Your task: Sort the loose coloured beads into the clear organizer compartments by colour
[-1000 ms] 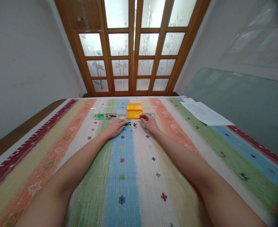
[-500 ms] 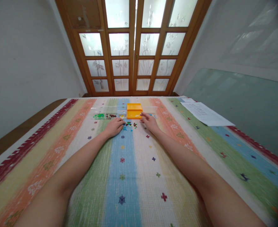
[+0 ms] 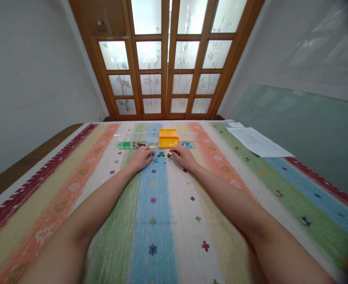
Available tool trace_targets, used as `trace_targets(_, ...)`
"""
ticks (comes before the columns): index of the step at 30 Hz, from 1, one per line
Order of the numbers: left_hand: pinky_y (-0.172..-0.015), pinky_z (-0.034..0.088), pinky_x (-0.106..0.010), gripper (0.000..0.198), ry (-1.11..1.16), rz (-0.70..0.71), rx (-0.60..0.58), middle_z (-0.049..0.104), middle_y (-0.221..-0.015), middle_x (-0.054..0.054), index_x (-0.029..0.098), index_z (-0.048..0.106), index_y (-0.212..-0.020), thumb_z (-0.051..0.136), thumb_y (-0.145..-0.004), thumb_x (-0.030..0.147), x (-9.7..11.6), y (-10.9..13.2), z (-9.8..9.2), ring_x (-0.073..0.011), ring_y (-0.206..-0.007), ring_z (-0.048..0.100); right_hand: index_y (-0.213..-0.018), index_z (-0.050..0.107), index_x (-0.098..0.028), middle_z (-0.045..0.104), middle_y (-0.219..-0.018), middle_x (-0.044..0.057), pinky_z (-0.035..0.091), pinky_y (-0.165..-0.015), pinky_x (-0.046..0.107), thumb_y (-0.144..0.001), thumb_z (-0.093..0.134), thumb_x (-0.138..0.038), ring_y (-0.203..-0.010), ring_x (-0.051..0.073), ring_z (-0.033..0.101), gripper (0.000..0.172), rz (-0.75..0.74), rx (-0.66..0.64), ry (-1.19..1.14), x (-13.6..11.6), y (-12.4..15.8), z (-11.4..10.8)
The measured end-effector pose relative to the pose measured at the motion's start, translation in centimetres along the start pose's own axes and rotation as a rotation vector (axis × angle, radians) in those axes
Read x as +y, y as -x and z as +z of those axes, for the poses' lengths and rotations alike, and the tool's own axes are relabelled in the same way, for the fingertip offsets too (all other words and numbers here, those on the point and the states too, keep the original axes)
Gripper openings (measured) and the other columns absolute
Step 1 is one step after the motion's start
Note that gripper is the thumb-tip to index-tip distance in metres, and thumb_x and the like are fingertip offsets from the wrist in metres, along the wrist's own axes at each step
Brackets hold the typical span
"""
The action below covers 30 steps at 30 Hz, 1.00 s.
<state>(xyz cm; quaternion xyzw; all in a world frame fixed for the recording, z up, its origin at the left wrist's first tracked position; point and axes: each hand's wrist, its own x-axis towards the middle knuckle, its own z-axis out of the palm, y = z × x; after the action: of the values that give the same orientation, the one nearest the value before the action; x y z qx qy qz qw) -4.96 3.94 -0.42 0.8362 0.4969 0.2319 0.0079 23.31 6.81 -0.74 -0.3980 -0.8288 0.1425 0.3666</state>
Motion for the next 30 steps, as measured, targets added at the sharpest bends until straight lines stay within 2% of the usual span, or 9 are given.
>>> trace_targets(6, -0.096, 0.051, -0.04, 0.019, 0.004, -0.038, 0.021, 0.068, -0.105, -0.008, 0.024, 0.076, -0.102, 0.06, -0.093, 0.027, 0.0, -0.1, -0.1, -0.0263, -0.107, 0.062, -0.102, 0.076, -0.023, 0.069, -0.097, 0.006, 0.044, -0.085, 0.031, -0.097, 0.063, -0.023, -0.093, 0.02, 0.061, 0.014, -0.264, -0.243, 0.085, -2.5, 0.5, -0.1)
trace_targets(10, -0.09, 0.051, -0.037, 0.017, 0.0, -0.063, 0.023, 0.069, -0.099, -0.008, 0.024, 0.075, -0.097, 0.059, -0.093, 0.027, 0.0, -0.1, -0.2, -0.0249, -0.099, 0.064, -0.1, 0.075, -0.023, 0.065, -0.094, 0.006, 0.041, -0.084, 0.032, -0.097, 0.065, -0.025, -0.093, 0.021, 0.058, 0.011, -0.348, -0.3, 0.175, -3.2, 0.5, 0.0)
trace_targets(14, -0.08, 0.05, -0.034, 0.018, 0.013, -0.14, 0.029, 0.072, -0.091, -0.006, 0.024, 0.075, -0.1, 0.059, -0.092, 0.028, 0.0, -0.1, -0.3, -0.0229, -0.086, 0.066, -0.097, 0.073, -0.022, 0.066, -0.095, 0.007, 0.04, -0.084, 0.033, -0.098, 0.063, -0.023, -0.093, 0.022, 0.058, 0.011, -0.355, -0.299, 0.219, -3.3, 0.5, 0.2)
trace_targets(20, -0.074, 0.048, -0.032, 0.02, 0.022, -0.271, 0.146, 0.077, -0.093, -0.005, 0.024, 0.074, -0.104, 0.059, -0.091, 0.026, -0.8, -0.1, -0.8, -0.0225, -0.08, 0.067, -0.1, 0.071, -0.02, 0.071, -0.096, 0.008, 0.041, -0.082, 0.031, -0.1, 0.059, -0.024, -0.091, 0.021, 0.062, 0.012, -0.255, -0.24, 0.242, -2.7, 0.6, 0.2)
trace_targets(23, -0.076, 0.049, -0.033, 0.023, 0.037, -0.362, 0.229, 0.077, -0.094, -0.005, 0.023, 0.074, -0.105, 0.057, -0.092, 0.028, -2.0, -0.2, -1.3, -0.0225, -0.08, 0.068, -0.101, 0.072, -0.021, 0.073, -0.098, 0.007, 0.043, -0.083, 0.031, -0.1, 0.058, -0.022, -0.091, 0.021, 0.064, 0.013, -0.234, -0.233, 0.201, -2.4, 0.6, 0.2)
trace_targets(27, -0.08, 0.049, -0.032, 0.026, 0.053, -0.558, 0.337, 0.077, -0.094, -0.005, 0.022, 0.074, -0.107, 0.056, -0.092, 0.032, -4.3, -0.1, -2.2, -0.0226, -0.083, 0.068, -0.103, 0.072, -0.022, 0.074, -0.101, 0.007, 0.046, -0.085, 0.031, -0.098, 0.059, -0.02, -0.094, 0.021, 0.065, 0.014, -0.224, -0.218, 0.147, -2.2, 0.6, 0.0)
trace_targets(30, -0.084, 0.049, -0.032, 0.028, 0.065, -0.683, 0.426, 0.077, -0.101, -0.006, 0.022, 0.073, -0.11, 0.054, -0.092, 0.033, -6.3, 0.3, -2.9, -0.0229, -0.092, 0.069, -0.105, 0.072, -0.022, 0.073, -0.102, 0.007, 0.046, -0.086, 0.032, -0.098, 0.058, -0.019, -0.095, 0.021, 0.065, 0.015, -0.217, -0.203, 0.139, -2.1, 0.6, 0.0)
